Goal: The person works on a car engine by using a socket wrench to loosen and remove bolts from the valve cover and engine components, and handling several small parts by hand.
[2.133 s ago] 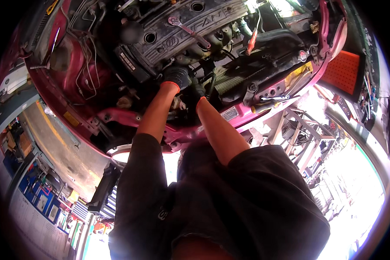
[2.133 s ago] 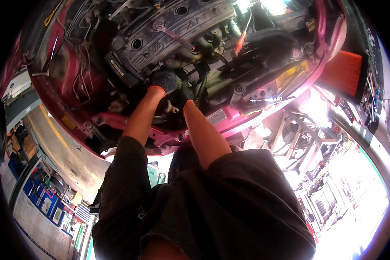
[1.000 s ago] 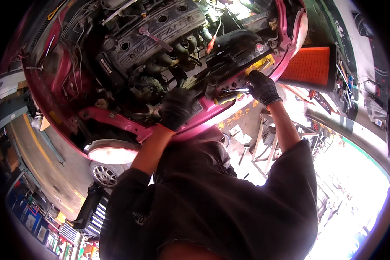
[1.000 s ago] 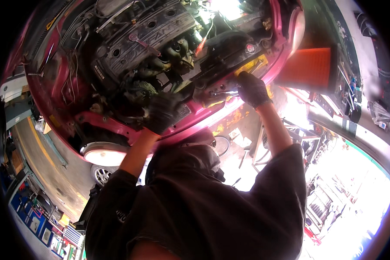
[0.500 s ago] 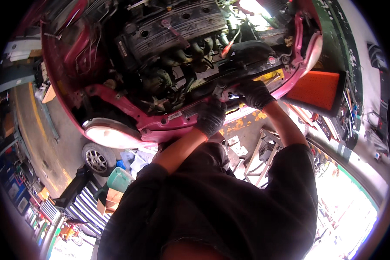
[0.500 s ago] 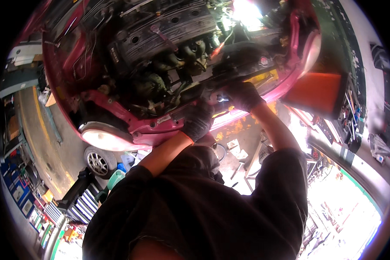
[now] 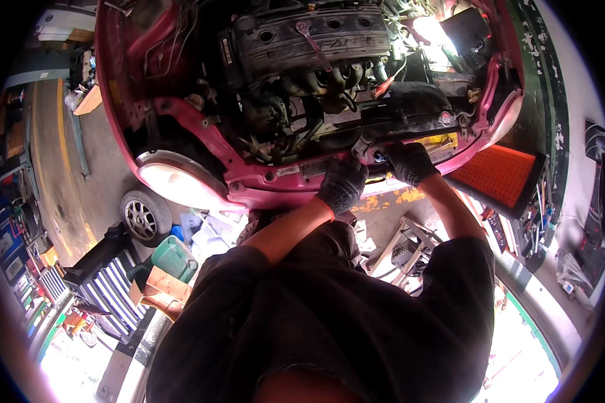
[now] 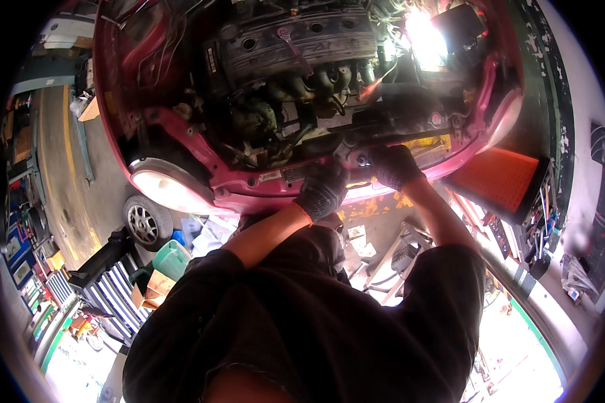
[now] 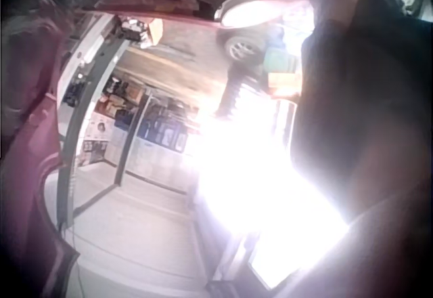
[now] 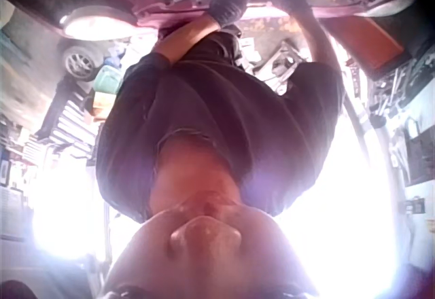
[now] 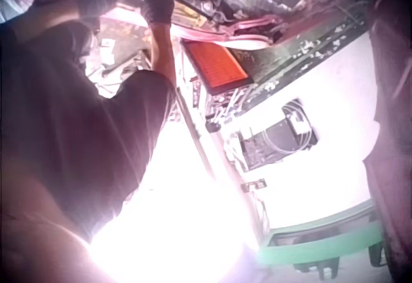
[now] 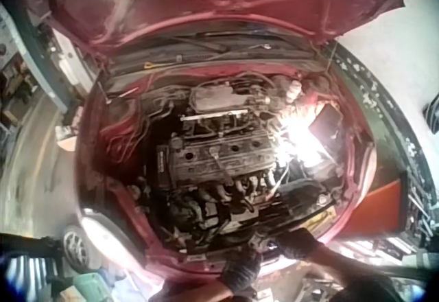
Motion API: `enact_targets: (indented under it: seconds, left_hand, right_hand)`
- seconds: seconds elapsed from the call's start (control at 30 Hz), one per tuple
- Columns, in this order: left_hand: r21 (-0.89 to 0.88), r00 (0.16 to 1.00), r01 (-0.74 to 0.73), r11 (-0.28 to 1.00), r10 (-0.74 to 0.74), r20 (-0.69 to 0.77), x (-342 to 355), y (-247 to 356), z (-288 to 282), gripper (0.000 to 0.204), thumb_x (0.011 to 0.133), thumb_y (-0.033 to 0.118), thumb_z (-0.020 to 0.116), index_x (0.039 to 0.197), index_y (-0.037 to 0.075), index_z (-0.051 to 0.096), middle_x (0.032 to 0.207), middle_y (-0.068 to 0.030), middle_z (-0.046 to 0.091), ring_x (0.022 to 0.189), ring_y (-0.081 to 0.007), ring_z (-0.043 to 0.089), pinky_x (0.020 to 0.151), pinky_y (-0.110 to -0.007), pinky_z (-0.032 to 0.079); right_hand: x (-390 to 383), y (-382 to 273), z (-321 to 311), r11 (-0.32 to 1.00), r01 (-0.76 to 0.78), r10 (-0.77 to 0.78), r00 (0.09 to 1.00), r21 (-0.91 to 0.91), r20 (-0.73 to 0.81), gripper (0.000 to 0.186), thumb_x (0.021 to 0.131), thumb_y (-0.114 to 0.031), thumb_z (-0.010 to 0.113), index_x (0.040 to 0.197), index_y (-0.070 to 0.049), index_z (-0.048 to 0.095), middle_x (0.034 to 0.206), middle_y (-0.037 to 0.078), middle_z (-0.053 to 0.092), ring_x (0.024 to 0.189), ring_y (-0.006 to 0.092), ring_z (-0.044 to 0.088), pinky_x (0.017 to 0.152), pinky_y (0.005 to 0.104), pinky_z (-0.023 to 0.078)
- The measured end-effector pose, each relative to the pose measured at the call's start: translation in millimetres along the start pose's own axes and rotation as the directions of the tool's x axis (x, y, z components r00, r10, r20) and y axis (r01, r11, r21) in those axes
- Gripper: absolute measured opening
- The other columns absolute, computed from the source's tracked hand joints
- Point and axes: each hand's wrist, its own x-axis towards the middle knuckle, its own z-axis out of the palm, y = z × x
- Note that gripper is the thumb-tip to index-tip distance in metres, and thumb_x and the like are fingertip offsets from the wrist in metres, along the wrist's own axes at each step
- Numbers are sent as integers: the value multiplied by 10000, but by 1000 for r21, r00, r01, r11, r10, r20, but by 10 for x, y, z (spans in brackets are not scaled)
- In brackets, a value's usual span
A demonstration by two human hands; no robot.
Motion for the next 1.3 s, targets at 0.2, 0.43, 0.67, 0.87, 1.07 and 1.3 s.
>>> enact_targets:
  seconds: [0.2,0.43,0.67,0.87,1.07,1.3]
  left_hand:
    - [-51,983,-73,996,64,-173,5,-84,113,302,771,251,593,999,53,574,945,-151,531,748,-300,576,645,-478,460]
    - [-133,989,-66,989,47,-140,23,-98,85,283,784,298,608,956,75,577,893,-115,554,789,-275,583,670,-452,447]
    - [-816,930,-53,576,-268,-250,38,-750,-175,356,840,373,604,983,47,601,726,-111,630,609,-213,578,538,-356,441]
    - [-443,800,272,-854,-55,597,264,-1419,-165,253,908,296,542,969,65,627,677,-53,635,418,-133,479,394,-263,353]
    - [-581,752,153,-799,-288,593,145,-1772,510,142,890,181,558,884,54,620,644,-35,577,442,-134,510,360,-247,356]
    - [-379,578,-87,-921,-356,734,270,-1844,706,159,900,162,527,985,51,604,751,-77,637,623,-186,615,528,-299,530]
  right_hand:
    - [14,-92,-30,993,114,-102,965,39,-242,251,783,-243,657,1022,-174,625,864,88,661,797,268,658,678,383,518]
    - [135,349,28,940,165,-198,977,-300,-84,244,755,-203,689,930,-39,641,792,106,648,769,224,636,701,336,511]
    - [7,190,-544,534,128,294,899,835,-326,164,871,-106,601,980,5,651,718,47,640,543,88,584,487,207,454]
    - [887,-436,-158,636,330,-111,934,698,-340,241,807,-113,696,1034,-36,672,945,93,691,891,162,655,790,303,545]
    - [1533,-600,52,529,400,-419,890,749,-179,466,755,-213,746,1168,-54,597,966,87,657,774,174,641,729,347,537]
    - [2117,-703,286,810,-73,-40,983,582,179,390,771,-252,647,1102,-48,620,866,138,670,692,275,649,612,399,513]
